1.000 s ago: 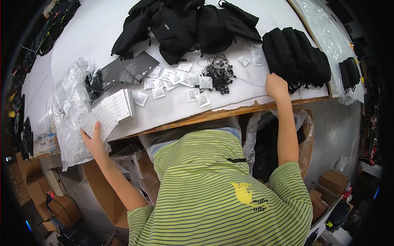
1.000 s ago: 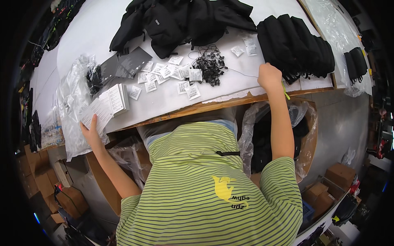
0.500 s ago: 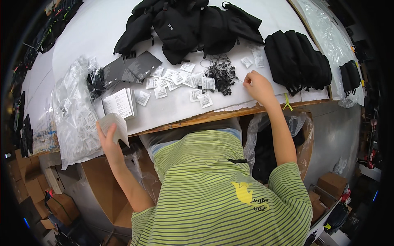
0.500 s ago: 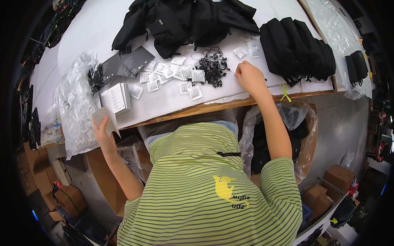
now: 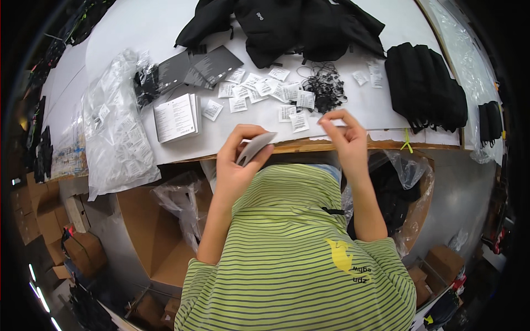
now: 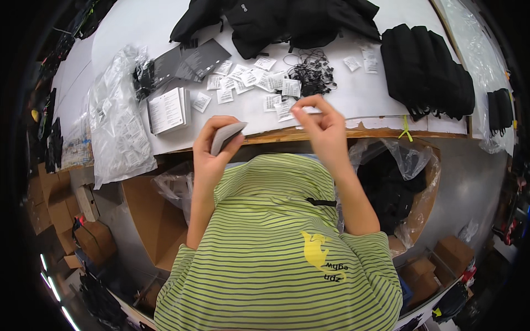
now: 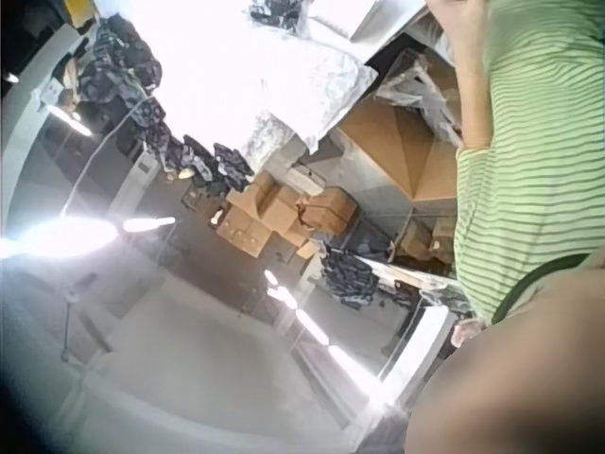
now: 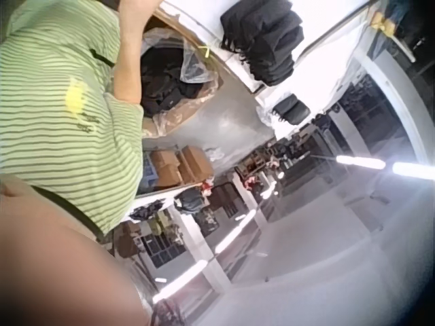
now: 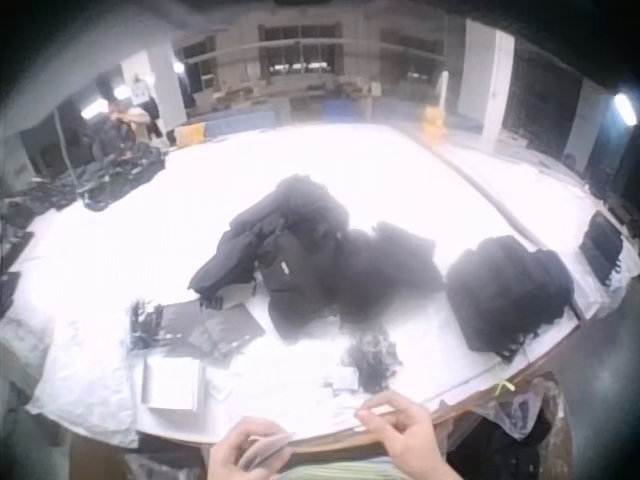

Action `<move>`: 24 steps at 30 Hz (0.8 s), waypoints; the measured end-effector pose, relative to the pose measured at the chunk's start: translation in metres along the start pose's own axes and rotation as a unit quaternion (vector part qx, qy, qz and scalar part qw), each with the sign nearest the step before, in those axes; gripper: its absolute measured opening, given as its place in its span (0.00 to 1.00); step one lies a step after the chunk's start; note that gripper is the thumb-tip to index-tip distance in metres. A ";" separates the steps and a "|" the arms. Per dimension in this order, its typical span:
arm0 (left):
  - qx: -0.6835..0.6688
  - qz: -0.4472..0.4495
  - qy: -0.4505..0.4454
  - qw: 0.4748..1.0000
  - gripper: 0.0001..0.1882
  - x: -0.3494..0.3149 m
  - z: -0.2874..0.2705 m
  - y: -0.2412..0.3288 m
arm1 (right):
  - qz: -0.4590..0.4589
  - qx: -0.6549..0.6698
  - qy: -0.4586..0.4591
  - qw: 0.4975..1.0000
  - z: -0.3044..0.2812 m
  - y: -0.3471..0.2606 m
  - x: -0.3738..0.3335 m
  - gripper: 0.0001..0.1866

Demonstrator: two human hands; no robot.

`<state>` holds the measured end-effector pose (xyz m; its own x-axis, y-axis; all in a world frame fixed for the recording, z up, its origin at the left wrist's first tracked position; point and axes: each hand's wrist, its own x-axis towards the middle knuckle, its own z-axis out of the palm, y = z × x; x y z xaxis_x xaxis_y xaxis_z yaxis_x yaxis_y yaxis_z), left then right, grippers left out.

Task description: Packing manuals and silica packets into small black protective cases.

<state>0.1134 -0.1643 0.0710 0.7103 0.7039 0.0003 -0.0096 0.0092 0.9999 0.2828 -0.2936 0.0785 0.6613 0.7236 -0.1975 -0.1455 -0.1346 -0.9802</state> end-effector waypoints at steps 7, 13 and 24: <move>0.112 0.060 0.071 0.989 0.06 -0.009 0.009 0.000 | -0.080 -0.022 -0.067 0.994 0.038 0.010 -0.021 0.04; 0.140 0.071 0.060 0.986 0.05 -0.012 0.012 0.001 | -0.122 -0.124 -0.049 0.984 0.043 0.004 -0.019 0.03; 0.207 0.130 0.057 0.968 0.07 -0.014 0.010 0.007 | -0.173 -0.204 -0.037 0.963 0.045 0.002 -0.018 0.04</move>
<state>0.1108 -0.1811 0.0782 0.6391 0.7184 0.2746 0.1225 -0.4476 0.8858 0.2378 -0.2766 0.0808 0.5618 0.8171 0.1293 0.3857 -0.1205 -0.9147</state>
